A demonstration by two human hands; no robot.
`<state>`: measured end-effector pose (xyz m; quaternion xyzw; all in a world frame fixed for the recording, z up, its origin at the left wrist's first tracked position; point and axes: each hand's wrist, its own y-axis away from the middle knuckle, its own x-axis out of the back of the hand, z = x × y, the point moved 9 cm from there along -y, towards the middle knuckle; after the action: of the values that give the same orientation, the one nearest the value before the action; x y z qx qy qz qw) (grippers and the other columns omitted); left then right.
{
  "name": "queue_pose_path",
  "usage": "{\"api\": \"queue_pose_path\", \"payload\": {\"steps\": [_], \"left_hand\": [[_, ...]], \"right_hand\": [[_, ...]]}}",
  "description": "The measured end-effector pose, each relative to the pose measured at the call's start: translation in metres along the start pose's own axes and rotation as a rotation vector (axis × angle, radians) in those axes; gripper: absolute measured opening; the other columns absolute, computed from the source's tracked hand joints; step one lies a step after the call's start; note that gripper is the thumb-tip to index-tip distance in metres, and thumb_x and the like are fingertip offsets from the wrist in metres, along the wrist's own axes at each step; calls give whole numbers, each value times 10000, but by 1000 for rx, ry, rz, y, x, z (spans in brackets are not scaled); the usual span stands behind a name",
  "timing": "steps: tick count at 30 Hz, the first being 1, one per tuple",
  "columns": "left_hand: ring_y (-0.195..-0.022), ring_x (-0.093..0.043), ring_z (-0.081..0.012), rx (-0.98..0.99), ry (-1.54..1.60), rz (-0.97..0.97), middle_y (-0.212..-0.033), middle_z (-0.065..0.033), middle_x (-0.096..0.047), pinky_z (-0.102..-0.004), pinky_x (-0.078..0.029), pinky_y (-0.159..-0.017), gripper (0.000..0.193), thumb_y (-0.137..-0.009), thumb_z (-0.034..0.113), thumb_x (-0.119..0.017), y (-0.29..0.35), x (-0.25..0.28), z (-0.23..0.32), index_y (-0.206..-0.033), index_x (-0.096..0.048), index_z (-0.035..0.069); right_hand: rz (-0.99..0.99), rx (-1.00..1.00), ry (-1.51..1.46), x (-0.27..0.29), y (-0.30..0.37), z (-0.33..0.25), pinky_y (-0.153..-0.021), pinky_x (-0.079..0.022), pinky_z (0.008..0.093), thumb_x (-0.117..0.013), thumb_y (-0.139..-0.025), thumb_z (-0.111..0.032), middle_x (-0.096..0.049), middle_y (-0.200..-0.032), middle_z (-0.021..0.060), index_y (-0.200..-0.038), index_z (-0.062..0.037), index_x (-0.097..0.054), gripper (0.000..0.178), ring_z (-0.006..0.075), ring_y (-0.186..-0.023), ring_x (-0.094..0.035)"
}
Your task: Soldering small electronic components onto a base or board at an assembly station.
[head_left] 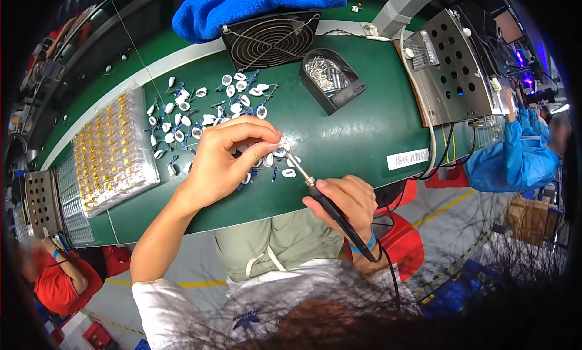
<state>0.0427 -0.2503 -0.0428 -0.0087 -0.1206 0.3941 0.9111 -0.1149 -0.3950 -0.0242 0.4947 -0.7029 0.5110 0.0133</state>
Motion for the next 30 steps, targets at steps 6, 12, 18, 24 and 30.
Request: {"api": "queue_pose_path", "payload": {"steps": [6,12,18,24,30], "left_hand": [[-1062,-717,-220,21,-35,-25,-1129,-140,-713,-311,-599,-921,123,-935,-79,-682,-1,-2,-1,-1050,-717,-53],[-1062,-716,-214,22,-56,-30,-1131,-138,-715,-308,-595,-919,120,-941,-68,-679,0,-2,-2,-1053,-716,-49],[-1004,-716,-186,-4,-51,-10,-1110,-126,-727,-294,-600,-867,115,-935,-43,-697,-1,-1,0,-1046,-728,-40],[-1002,-721,-181,-5,18,29,-1116,-116,-737,-300,-589,-899,208,-920,-37,-704,0,-3,2,-1128,-711,-26],[-1068,-723,-202,11,6,-18,-1139,-122,-742,-326,-573,-956,264,-911,-59,-684,0,-5,0,-1172,-695,-29]], "right_hand": [[-10,-1,1,-1,-1,0,-532,-497,318,-939,-724,-150,-724,-842,118,-1088,-17,-696,457,237,-606,-662],[-19,-10,1,-1,1,1,-536,-503,324,-939,-723,-152,-725,-851,118,-1081,-19,-700,450,239,-598,-661],[48,-47,11,8,6,3,-622,-558,328,-947,-715,-161,-733,-889,119,-1077,-30,-706,455,263,-711,-696],[40,-231,-70,13,10,14,-691,-578,351,-958,-710,-185,-743,-925,111,-1075,-46,-717,459,277,-766,-712],[5,-149,-15,11,5,8,-690,-572,342,-955,-710,-182,-745,-910,99,-1066,-52,-719,446,258,-774,-712]]}}
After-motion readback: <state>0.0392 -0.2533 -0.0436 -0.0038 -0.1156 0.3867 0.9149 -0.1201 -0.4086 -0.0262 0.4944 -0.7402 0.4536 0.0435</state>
